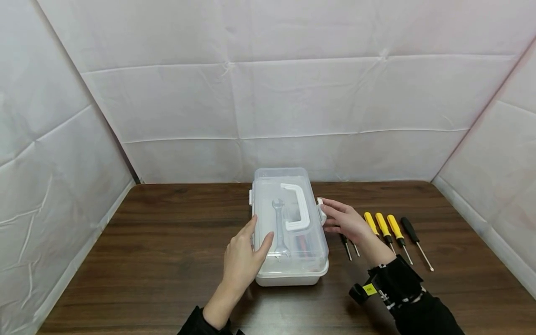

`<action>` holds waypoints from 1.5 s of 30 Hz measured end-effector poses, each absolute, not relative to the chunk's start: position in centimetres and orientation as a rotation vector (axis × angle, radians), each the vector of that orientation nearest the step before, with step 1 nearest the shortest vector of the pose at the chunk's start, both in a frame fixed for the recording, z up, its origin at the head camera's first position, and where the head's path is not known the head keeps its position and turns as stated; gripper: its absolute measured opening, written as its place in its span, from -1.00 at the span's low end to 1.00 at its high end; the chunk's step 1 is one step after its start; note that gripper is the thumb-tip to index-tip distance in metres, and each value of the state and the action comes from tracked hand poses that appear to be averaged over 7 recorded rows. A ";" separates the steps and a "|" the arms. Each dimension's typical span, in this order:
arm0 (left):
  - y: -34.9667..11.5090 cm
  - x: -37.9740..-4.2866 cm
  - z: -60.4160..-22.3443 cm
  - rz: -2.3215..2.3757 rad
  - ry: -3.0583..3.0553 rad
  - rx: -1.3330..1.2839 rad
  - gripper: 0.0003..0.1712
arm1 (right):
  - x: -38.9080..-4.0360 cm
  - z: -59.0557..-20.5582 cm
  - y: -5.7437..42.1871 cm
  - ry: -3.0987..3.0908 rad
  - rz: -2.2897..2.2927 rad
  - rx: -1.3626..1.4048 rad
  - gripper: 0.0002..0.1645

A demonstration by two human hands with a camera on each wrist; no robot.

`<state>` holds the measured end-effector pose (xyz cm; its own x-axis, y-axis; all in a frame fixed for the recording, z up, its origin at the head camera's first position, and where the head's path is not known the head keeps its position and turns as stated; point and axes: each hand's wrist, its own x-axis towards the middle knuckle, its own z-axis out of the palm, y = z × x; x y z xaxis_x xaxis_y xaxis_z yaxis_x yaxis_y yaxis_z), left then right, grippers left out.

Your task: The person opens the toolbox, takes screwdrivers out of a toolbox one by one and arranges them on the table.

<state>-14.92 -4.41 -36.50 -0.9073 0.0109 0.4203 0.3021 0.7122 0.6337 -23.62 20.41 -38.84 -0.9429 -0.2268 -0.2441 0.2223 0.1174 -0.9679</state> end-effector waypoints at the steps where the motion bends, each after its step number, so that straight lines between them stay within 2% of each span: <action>1: -4.4 -14.9 -36.5 -1.034 -2.530 -0.242 -0.35 | -23.5 -38.8 20.3 2.100 -1.868 -0.008 -0.32; 6: -4.4 -14.8 -36.4 -1.026 -2.524 -0.240 -0.35 | -23.3 -38.4 19.7 2.235 -1.782 -0.019 -0.36; 11: -4.5 -14.9 -36.4 -1.019 -2.521 -0.242 -0.35 | -23.3 -38.4 19.0 2.221 -1.825 0.084 -0.38; 23: -4.5 -14.9 -36.4 -1.026 -2.531 -0.227 -0.35 | -23.1 -41.0 18.4 2.107 -1.964 0.212 -0.37; 34: -4.5 -15.0 -36.3 -1.028 -2.518 -0.250 -0.35 | -23.0 -41.3 18.4 2.389 -1.875 -0.024 -0.46; 41: -4.6 -15.0 -36.3 -1.026 -2.518 -0.250 -0.36 | -23.2 -40.9 18.3 2.326 -1.862 -0.031 -0.50; 45: -4.6 -14.9 -36.2 -1.036 -2.548 -0.247 -0.34 | -23.3 -40.6 18.5 2.303 -1.803 0.003 -0.44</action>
<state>-14.87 -4.58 -36.18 -0.9133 0.0203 0.4068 0.2984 0.7131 0.6344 -23.31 18.47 -40.62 -0.9766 -0.1308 -0.1708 0.1345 0.2485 -0.9592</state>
